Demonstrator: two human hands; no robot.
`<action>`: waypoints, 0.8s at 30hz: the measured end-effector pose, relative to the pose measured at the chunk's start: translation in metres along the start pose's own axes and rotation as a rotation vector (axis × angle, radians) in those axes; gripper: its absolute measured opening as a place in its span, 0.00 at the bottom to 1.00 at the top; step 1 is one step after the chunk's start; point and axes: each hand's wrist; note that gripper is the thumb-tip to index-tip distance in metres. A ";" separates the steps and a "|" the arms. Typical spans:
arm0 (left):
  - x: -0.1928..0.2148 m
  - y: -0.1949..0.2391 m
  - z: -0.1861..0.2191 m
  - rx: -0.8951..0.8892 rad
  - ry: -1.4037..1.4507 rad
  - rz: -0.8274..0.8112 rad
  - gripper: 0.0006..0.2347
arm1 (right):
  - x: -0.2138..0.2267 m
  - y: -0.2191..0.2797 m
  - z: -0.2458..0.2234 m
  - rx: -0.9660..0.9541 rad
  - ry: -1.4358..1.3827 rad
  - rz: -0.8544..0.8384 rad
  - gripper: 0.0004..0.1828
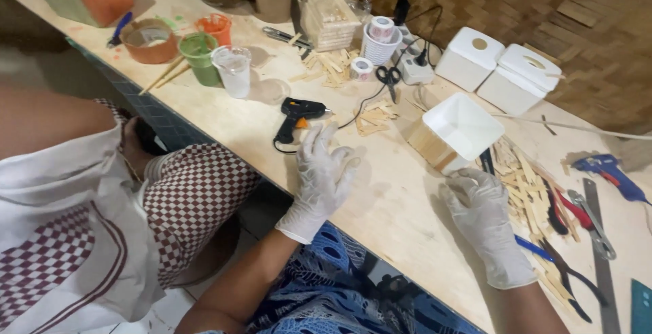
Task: The person assembles a small wooden container by cutting wooden sticks to size with pliers and attaching them to a white square base using a hot glue gun. They repeatedly measure, cut, and glue sticks to build up the sides of the container.
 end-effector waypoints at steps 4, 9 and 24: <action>0.000 -0.002 -0.002 -0.019 0.007 -0.020 0.13 | 0.010 0.004 -0.004 -0.002 0.035 -0.001 0.16; 0.004 -0.002 0.001 -0.074 -0.038 -0.061 0.11 | 0.007 0.011 -0.002 0.140 0.009 0.206 0.16; -0.004 0.004 -0.007 -0.113 -0.048 -0.089 0.13 | 0.065 0.018 -0.010 0.230 -0.224 0.554 0.11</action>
Point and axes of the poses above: each hand's wrist, its own y-axis away from the middle knuckle, its own x-axis out of the back of the hand, z = x × y, and after that the axes turned 4 degrees about -z, right-handed
